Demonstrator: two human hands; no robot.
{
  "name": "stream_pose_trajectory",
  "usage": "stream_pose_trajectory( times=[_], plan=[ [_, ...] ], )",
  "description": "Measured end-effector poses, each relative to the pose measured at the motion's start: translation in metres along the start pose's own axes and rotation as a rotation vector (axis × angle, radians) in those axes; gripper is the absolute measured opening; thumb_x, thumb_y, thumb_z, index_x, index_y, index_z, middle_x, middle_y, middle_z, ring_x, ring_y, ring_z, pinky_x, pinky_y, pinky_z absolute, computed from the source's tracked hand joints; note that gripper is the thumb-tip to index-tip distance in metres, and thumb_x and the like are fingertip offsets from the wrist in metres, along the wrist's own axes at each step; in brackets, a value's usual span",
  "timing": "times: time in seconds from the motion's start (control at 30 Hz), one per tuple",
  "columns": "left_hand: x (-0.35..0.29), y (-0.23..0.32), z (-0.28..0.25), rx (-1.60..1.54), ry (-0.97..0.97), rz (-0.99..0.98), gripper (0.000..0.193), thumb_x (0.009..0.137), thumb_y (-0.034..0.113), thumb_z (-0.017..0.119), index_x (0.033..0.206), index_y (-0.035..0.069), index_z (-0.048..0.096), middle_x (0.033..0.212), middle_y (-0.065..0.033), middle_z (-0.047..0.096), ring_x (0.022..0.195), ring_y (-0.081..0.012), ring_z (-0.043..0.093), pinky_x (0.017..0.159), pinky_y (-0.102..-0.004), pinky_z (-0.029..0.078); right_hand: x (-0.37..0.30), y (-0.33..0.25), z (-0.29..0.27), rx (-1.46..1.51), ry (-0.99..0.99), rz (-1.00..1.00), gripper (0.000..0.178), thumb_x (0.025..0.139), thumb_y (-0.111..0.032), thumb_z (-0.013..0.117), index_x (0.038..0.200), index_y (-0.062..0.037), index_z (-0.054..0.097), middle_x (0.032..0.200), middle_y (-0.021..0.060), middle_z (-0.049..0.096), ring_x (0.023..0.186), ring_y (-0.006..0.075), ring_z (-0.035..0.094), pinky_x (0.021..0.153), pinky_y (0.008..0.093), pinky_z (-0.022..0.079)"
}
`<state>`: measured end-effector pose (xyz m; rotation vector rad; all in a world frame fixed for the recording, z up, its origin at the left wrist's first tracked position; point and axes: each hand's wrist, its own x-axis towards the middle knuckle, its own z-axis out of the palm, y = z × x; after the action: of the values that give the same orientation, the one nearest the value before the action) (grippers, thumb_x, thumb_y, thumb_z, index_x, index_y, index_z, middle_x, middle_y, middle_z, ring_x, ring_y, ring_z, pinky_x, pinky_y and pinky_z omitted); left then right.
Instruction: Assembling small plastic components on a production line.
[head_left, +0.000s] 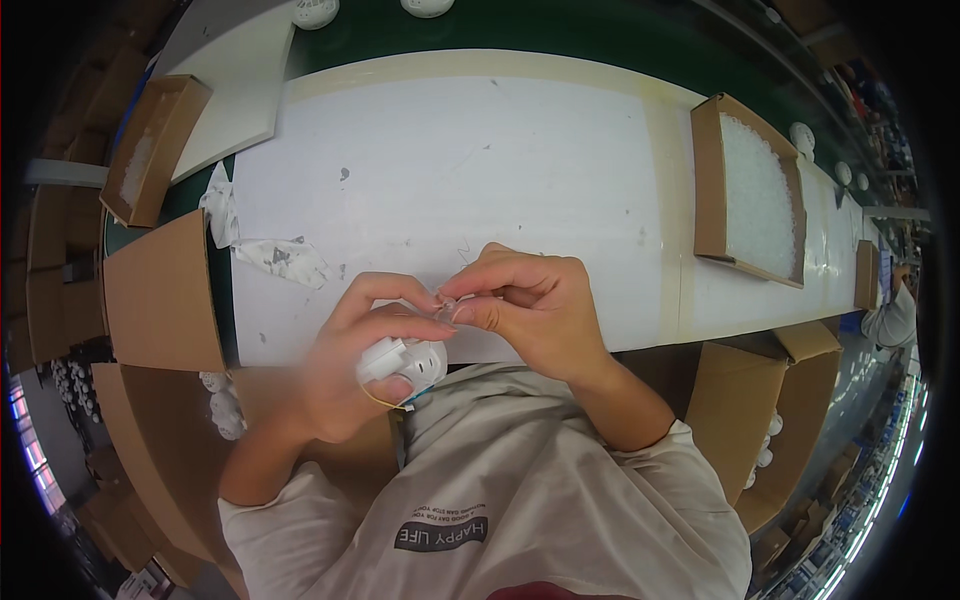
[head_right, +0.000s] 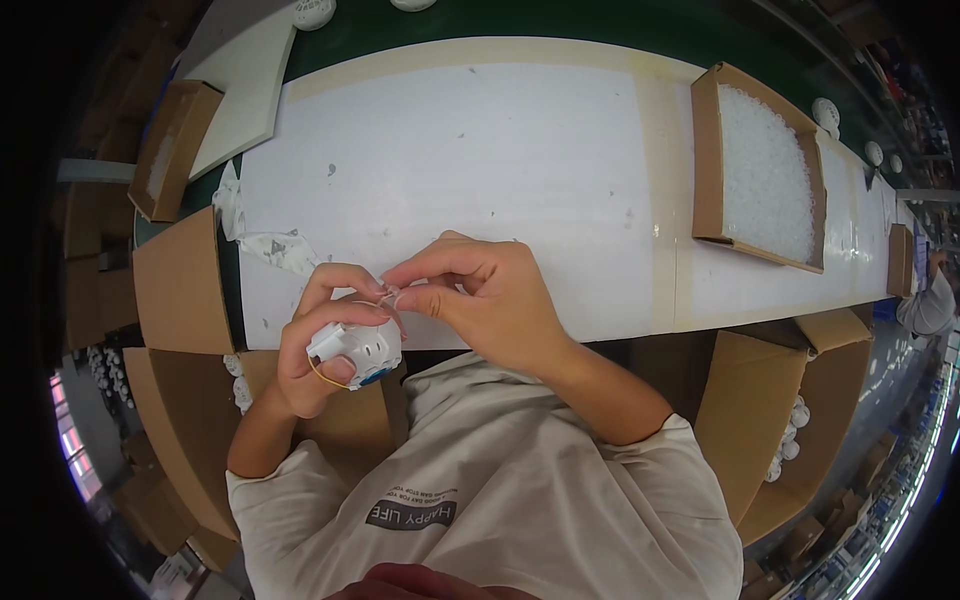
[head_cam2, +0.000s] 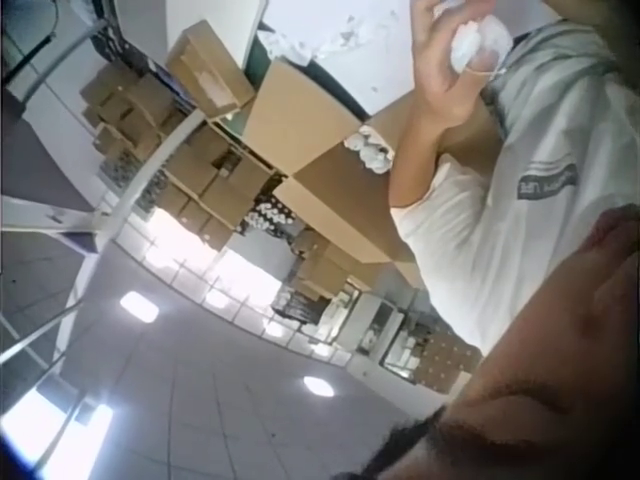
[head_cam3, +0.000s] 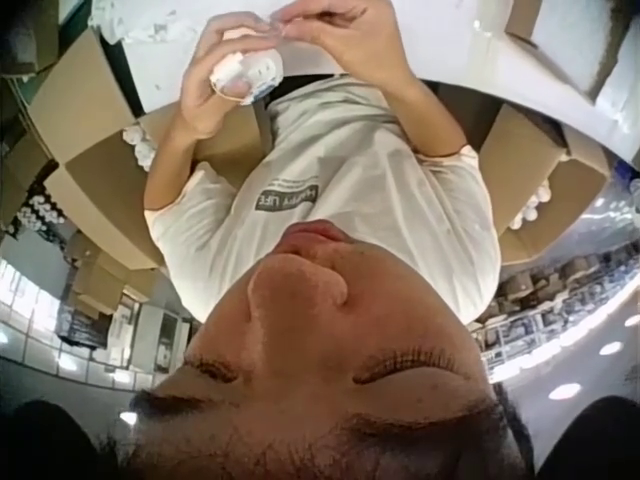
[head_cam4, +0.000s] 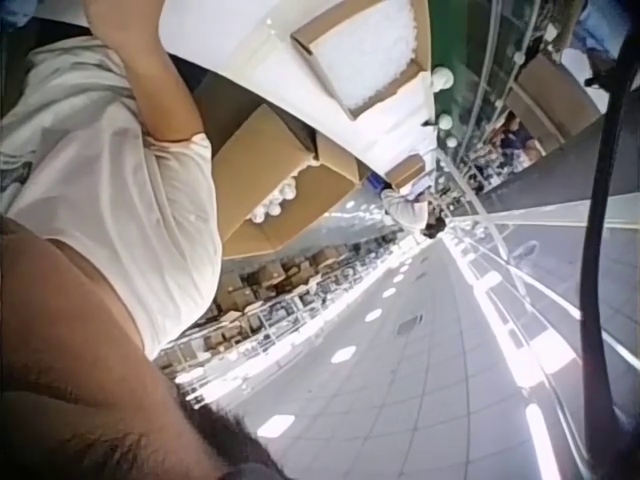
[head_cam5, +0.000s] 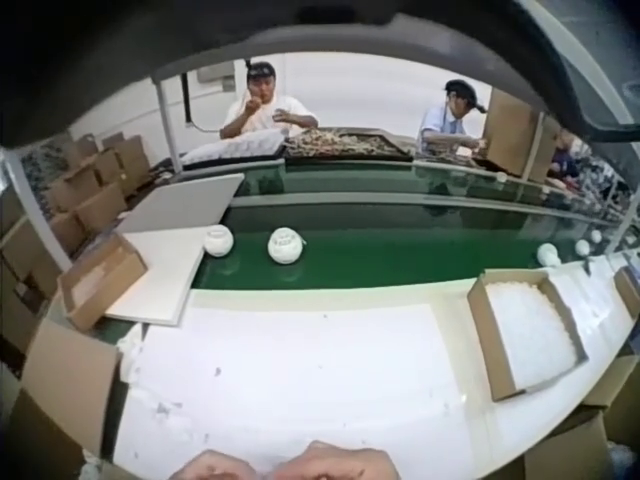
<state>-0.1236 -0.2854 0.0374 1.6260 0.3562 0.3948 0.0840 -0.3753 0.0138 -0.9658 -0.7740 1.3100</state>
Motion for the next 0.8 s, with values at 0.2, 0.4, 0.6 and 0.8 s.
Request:
stream_pose_trajectory(
  times=[0.2, 0.4, 0.6, 0.8],
  plan=[
    [0.001, -0.002, 0.002, -0.050, -0.038, -0.091, 0.070, 0.093, 0.052, 0.060, 0.142, 0.003, 0.048, 0.125, -0.0123, 0.041, 0.117, -0.0262, 0.051, 0.101, -0.0372, 0.040, 0.003, 0.000, 0.001, -0.174, -0.100, -0.120, 0.016, 0.081, 0.006, 0.073, 0.096, 0.0017, 0.074, 0.093, 0.0086, 0.069, 0.087, 0.0158, 0.060, 0.077, 0.0279, 0.048],
    [0.000, -0.003, 0.013, -0.171, -0.040, -0.203, 0.095, 0.092, 0.063, 0.056, 0.156, 0.002, 0.022, 0.132, -0.0118, 0.041, 0.124, -0.0247, 0.045, 0.106, -0.0361, 0.035, 0.003, 0.003, 0.011, -0.195, -0.152, -0.211, 0.018, 0.076, 0.006, 0.077, 0.093, 0.0002, 0.075, 0.090, 0.0073, 0.069, 0.088, 0.0180, 0.056, 0.077, 0.0299, 0.045],
    [0.003, 0.009, 0.014, -0.372, -0.065, -0.327, 0.105, 0.088, 0.070, 0.056, 0.156, 0.001, 0.018, 0.138, -0.0121, 0.045, 0.130, -0.0226, 0.044, 0.109, -0.0339, 0.033, 0.001, 0.000, 0.010, -0.342, -0.169, -0.429, 0.018, 0.072, 0.004, 0.080, 0.089, -0.0024, 0.076, 0.086, 0.0054, 0.069, 0.080, 0.0189, 0.054, 0.069, 0.0292, 0.043],
    [-0.004, 0.001, 0.008, -0.635, -0.274, -0.534, 0.098, 0.087, 0.071, 0.055, 0.151, 0.001, 0.031, 0.131, -0.0122, 0.053, 0.126, -0.0216, 0.051, 0.105, -0.0329, 0.040, 0.007, -0.005, 0.005, -0.613, -0.191, -0.749, 0.019, 0.065, 0.001, 0.080, 0.081, -0.0048, 0.073, 0.085, 0.0019, 0.067, 0.078, 0.0202, 0.052, 0.061, 0.0286, 0.044]
  ],
)
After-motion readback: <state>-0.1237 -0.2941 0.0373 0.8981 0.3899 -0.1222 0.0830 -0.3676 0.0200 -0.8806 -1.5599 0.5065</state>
